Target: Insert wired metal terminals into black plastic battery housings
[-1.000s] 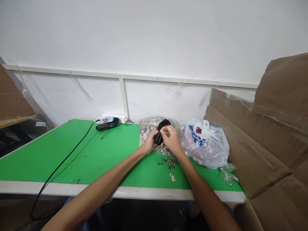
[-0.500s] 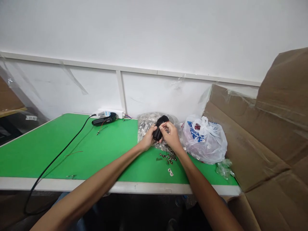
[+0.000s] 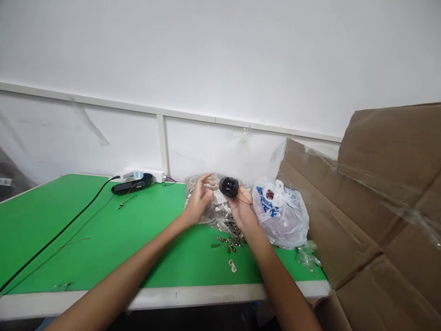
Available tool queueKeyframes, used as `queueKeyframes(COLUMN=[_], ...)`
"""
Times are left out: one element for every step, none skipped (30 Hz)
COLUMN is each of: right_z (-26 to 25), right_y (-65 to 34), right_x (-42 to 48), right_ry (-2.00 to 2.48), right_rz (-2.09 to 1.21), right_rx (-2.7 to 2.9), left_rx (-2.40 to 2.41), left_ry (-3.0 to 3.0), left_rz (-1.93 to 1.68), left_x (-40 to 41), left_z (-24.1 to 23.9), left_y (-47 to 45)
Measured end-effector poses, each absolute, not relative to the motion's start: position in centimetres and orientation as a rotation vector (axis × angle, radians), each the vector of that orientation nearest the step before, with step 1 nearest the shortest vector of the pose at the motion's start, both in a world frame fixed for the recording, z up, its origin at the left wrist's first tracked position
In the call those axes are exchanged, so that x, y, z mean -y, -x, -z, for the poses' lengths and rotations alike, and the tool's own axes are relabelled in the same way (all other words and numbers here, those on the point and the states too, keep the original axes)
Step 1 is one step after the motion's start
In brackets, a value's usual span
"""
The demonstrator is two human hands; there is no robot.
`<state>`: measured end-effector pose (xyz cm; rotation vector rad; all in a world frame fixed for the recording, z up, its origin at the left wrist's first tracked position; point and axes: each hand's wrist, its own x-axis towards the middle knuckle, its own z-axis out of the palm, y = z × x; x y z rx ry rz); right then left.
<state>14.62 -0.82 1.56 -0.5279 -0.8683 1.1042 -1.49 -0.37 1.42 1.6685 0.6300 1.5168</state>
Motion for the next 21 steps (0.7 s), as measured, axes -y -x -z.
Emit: queueKeyframes(right_z=[-1.5, -1.5, -1.4, -1.3, -1.3, -1.3, -1.2, -1.3, -1.3, -1.3, -1.4, -1.4, -1.4, -1.4, -1.4, -1.4, -1.4, -1.3, -1.2, -1.2, -1.1], right_y=[-14.5, -14.3, -14.2, -14.2, -14.2, -14.2, -14.2, -14.3, -14.3, -14.3, -14.3, -14.3, -14.2, -14.2, -14.1, -14.0, -14.0, -13.9, -13.9, -13.9, -13.9], right_x=[1.0, 1.3, 1.5, 1.8, 1.9, 2.1, 2.2, 2.2, 2.2, 2.1, 2.1, 2.0, 2.0, 2.0, 1.9, 1.9, 1.9, 1.9, 1.8, 1.8, 1.7], right_ry=[0.526, 0.535, 0.556, 0.582, 0.604, 0.622, 0.639, 0.654, 0.667, 0.679, 0.69, 0.698, 0.701, 0.699, 0.696, 0.692, 0.69, 0.69, 0.695, 0.703, 0.714], right_rz=[-1.132, -1.164, -1.199, -1.23, -1.251, -1.259, -1.258, -1.245, -1.225, -1.204, -1.187, -1.176, -1.172, -1.172, -1.177, -1.181, -1.18, -1.17, -1.15, -1.123, -1.097], right_rx=[0.891, 0.92, 0.95, 0.976, 0.993, 1.004, 1.019, 1.034, 1.048, 1.062, 1.074, 1.084, 1.088, 1.085, 1.078, 1.071, 1.069, 1.071, 1.077, 1.089, 1.102], left_rx=[-0.653, -0.675, -0.694, -0.708, -0.716, -0.713, -0.699, -0.681, -0.667, -0.664, -0.67, -0.678, -0.688, -0.695, -0.699, -0.7, -0.701, -0.706, -0.716, -0.73, -0.744], left_ry=[-1.812, -1.942, -2.049, -2.136, -2.203, -2.255, -2.293, -2.317, -2.326, -2.322, -2.308, -2.292, -2.273, -2.255, -2.237, -2.219, -2.196, -2.166, -2.13, -2.092, -2.057], left_rz=[-1.499, -1.461, -1.416, -1.377, -1.351, -1.332, -1.316, -1.307, -1.305, -1.312, -1.32, -1.327, -1.335, -1.338, -1.338, -1.335, -1.331, -1.328, -1.32, -1.309, -1.297], left_x=[0.4, 0.4, 0.4, 0.3, 0.1, 0.0, -0.1, -0.1, -0.1, -0.1, -0.1, -0.1, 0.0, 0.0, 0.0, 0.0, 0.0, 0.1, 0.1, 0.2, 0.2], left_z=[-1.5, -1.6, -1.7, -1.8, -1.9, -2.0, -2.1, -2.2, -2.3, -2.4, -2.5, -2.5, -2.5, -2.5, -2.5, -2.4, -2.4, -2.3, -2.3, -2.3, -2.3], left_y=[1.9, 2.2, 2.5, 2.8, 3.0, 3.1, 3.2, 3.2, 3.2, 3.2, 3.3, 3.3, 3.3, 3.3, 3.3, 3.2, 3.2, 3.2, 3.2, 3.1, 3.1])
